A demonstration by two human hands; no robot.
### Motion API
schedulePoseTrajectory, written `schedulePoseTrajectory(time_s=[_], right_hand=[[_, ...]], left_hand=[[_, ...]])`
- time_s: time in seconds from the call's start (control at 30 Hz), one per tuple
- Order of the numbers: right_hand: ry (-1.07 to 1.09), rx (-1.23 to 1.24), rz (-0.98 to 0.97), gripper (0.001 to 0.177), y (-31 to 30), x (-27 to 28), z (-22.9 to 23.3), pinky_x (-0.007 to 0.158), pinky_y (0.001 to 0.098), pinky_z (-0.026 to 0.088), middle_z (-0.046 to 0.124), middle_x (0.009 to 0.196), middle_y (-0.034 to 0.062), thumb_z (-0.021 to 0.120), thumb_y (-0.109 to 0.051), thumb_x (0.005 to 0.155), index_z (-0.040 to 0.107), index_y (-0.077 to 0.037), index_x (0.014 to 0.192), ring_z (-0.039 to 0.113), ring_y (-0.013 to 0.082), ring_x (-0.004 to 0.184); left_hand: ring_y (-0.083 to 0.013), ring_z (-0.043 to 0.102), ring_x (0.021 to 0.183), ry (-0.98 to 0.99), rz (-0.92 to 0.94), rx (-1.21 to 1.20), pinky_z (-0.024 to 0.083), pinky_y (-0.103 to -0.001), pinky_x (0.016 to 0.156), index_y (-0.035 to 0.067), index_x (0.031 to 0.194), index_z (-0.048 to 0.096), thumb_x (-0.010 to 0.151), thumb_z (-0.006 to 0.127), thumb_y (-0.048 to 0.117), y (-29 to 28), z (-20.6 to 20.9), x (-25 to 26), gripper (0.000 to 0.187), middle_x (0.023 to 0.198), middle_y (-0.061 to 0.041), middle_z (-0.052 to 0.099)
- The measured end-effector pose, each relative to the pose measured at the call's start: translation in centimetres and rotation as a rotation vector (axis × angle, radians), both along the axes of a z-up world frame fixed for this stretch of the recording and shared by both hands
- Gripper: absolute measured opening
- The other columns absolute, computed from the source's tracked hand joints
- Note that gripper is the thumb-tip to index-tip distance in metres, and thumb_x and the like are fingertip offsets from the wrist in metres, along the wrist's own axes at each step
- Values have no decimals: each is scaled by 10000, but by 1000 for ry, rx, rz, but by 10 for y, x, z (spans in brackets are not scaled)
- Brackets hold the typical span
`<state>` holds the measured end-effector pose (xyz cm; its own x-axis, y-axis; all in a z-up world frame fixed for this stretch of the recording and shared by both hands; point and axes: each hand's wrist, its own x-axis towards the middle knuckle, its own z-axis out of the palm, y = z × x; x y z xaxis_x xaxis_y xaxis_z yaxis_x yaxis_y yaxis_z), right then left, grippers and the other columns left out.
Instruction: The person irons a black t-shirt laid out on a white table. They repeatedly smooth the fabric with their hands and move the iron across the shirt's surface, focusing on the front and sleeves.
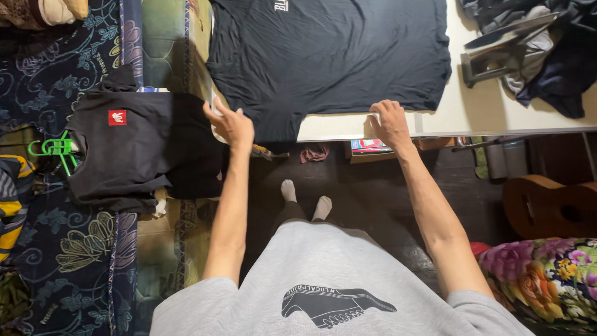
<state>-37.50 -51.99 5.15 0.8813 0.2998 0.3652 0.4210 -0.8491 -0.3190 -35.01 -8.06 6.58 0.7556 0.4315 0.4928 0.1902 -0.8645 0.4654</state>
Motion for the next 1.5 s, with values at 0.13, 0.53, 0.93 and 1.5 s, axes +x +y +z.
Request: schedulePoseTrajectory(time_s=[0.13,0.53,0.93,1.5], right_hand=[[-41,-32,-84,470,-20,-6,-1,921,465,457,580,1201,126,694,13,749,648,-87,1206,542,347,1127],[-52,-283,-242,256,-92,-13,-16,907,432,453,610,1131,87,646,-11,898,661,-104,1136,566,307,1076],[-107,77,-562,218,-129,-9,-29,911,495,452,604,1153,171,701,-145,983,669,-85,1190,560,389,1073],[55,340,-873,195,-137,17,-23,935,485,442,608,1128,136,687,-180,916,640,-78,1074,558,353,1087]], left_hand=[[-308,568,1143,-49,-561,-47,499,-449,961,63,1140,605,788,872,199,-73,33,-15,462,1250,-157,533],[-233,560,930,-20,-826,471,447,-396,853,124,936,614,884,674,136,-137,-22,-4,80,935,-48,567],[-237,555,890,-20,-866,538,433,-395,834,126,925,618,902,673,120,-149,-17,0,60,915,-52,572],[-231,587,919,-26,-1050,142,444,-396,801,127,1061,659,908,760,250,-205,10,36,221,1002,-31,600]])
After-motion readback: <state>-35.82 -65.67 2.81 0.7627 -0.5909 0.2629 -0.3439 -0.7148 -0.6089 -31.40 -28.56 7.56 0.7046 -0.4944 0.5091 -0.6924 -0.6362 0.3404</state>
